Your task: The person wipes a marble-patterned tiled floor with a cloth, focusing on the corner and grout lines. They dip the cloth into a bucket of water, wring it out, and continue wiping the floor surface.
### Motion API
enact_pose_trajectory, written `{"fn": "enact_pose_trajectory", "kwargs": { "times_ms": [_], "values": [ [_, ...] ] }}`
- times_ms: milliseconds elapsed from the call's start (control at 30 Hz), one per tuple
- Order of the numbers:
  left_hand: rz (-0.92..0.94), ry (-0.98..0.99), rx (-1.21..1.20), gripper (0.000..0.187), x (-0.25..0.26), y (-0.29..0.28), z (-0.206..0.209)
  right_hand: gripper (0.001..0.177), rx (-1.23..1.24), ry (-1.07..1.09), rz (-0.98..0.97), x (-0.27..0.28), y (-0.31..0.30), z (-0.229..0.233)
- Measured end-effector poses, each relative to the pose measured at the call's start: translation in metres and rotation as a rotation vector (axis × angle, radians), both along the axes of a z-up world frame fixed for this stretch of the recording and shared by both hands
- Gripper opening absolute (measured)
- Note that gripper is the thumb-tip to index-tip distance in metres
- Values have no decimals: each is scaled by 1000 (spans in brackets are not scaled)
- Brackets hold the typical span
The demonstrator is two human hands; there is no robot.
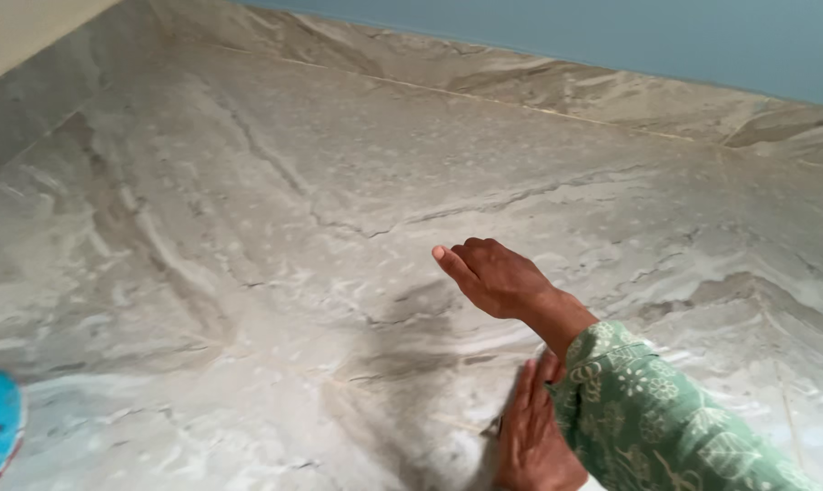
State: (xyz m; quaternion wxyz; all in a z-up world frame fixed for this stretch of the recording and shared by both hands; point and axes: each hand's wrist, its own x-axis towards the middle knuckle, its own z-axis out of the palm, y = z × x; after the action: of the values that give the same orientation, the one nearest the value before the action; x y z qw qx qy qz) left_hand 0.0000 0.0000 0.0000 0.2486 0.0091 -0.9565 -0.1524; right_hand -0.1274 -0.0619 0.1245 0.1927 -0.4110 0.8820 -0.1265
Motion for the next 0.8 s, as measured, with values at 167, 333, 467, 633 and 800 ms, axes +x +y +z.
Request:
{"fn": "enact_pose_trajectory", "kwargs": {
  "times_ms": [167, 333, 467, 633, 800],
  "values": [
    [-130, -5, 95, 64, 64, -83, -11, 68, 9, 82, 139, 29, -18, -13],
    [103, -340, 102, 68, 113, -214, -3, 66, 71, 41, 140, 55, -45, -21],
    [238, -406, -123, 68, 141, -302, 5, 66, 100, 36, 196, 73, -69, -22],
    [498, -515, -28, 69, 155, -368, 7, 69, 139, 3, 115, 76, -96, -22],
    [553, -260, 212, 68, 106, -307, -10, 70, -9, -30, -40, 74, -120, -26]
  ]
}}
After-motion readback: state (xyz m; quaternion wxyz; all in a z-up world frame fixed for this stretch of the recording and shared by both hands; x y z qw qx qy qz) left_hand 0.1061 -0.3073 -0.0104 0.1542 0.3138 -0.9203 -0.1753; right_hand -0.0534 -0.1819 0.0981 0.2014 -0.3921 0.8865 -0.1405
